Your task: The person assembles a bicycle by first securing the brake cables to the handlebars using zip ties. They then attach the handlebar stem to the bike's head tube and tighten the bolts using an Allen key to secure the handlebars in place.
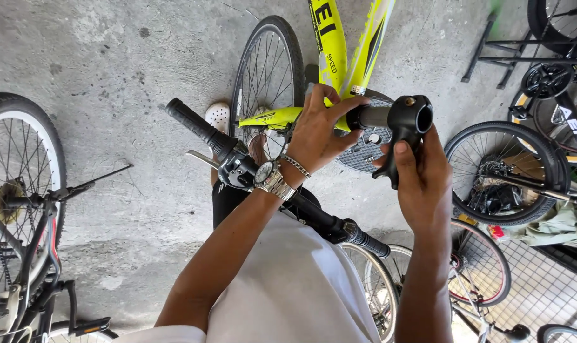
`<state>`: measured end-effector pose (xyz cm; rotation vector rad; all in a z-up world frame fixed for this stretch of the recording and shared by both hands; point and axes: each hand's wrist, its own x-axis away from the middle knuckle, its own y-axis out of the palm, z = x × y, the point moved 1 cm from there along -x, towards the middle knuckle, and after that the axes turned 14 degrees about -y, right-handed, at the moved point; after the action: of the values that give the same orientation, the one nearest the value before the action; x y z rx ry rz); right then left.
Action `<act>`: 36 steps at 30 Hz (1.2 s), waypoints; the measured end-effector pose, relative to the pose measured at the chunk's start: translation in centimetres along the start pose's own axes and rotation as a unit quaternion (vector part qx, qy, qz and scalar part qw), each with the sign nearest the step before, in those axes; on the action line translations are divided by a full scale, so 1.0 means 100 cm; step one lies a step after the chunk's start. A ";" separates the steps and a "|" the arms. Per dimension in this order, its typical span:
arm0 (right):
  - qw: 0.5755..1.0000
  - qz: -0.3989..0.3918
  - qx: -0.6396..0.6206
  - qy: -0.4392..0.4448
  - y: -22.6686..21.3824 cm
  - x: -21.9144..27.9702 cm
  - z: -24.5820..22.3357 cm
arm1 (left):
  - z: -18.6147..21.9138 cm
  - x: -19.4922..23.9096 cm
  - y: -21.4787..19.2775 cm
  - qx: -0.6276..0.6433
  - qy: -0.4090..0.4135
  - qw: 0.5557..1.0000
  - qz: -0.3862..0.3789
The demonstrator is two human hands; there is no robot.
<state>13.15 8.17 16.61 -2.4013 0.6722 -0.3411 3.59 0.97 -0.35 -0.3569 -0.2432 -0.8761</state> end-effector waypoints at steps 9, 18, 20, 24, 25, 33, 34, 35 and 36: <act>0.998 -0.051 0.013 0.016 -0.003 -0.002 0.005 | -0.001 0.001 -0.003 0.019 -0.005 1.000 -0.012; 0.995 -0.093 -0.039 -0.002 -0.012 -0.002 0.032 | 0.002 -0.001 -0.002 0.022 -0.015 0.999 -0.022; 0.997 -0.074 -0.029 -0.001 -0.007 0.001 0.030 | 0.004 0.000 -0.005 0.019 -0.010 1.000 -0.020; 0.999 -0.017 -0.016 0.022 0.001 0.007 0.033 | 0.004 0.000 -0.003 0.009 -0.008 1.000 -0.012; 0.999 -0.017 -0.016 0.024 0.005 0.007 0.027 | 0.004 0.001 -0.005 0.009 -0.010 1.000 -0.014; 0.999 -0.040 0.004 0.036 0.003 0.004 0.026 | -0.001 -0.001 0.003 0.017 -0.003 1.000 -0.011; 0.999 -0.039 0.004 0.034 0.002 -0.001 0.024 | 0.000 -0.002 0.002 0.017 -0.002 1.000 -0.010; 0.998 -0.062 0.022 0.009 0.003 -0.004 0.021 | 0.001 -0.002 0.001 0.021 -0.002 1.000 -0.011; 0.996 -0.084 0.039 -0.017 0.003 -0.007 0.019 | 0.001 -0.001 0.001 0.025 -0.003 1.000 -0.013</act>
<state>13.19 9.32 14.88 -2.3882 0.4350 -0.3883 3.62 1.14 -0.33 -0.3099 -0.2756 -0.8929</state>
